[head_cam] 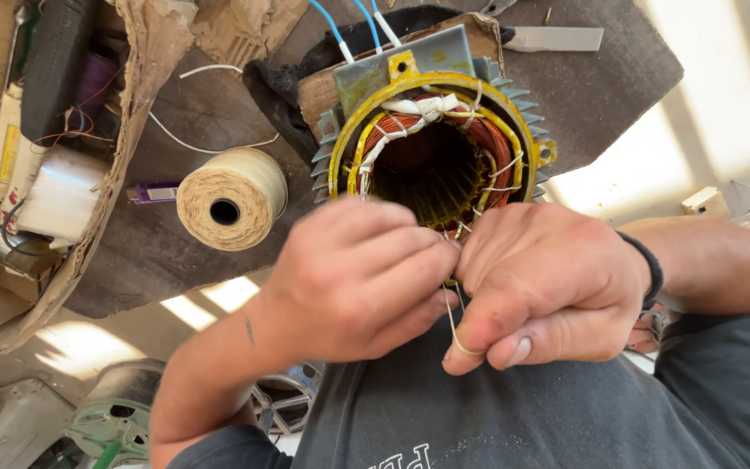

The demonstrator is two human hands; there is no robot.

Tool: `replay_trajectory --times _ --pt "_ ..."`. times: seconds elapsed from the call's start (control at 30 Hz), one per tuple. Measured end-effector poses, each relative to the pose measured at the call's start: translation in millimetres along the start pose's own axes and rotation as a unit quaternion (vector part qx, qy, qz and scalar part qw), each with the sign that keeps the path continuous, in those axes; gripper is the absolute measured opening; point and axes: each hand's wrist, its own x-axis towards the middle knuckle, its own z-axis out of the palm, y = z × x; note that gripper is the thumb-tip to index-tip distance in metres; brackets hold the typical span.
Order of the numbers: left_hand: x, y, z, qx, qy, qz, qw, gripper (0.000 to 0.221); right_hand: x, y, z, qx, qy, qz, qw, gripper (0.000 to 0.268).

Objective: Tying and securing the copper windings of an electric motor stator using string.

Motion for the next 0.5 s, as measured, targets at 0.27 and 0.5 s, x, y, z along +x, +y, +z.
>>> replay_trajectory --times 0.27,0.5 --pt "11.7 -16.7 4.7 -0.117 -0.028 0.045 0.992 0.037 -11.4 11.6 -3.7 0.032 0.018 -0.055 0.998 0.029" --pt "9.4 -20.0 5.4 -0.17 0.012 0.059 0.984 0.04 -1.4 12.1 -8.2 0.053 -0.014 -0.052 0.997 0.029"
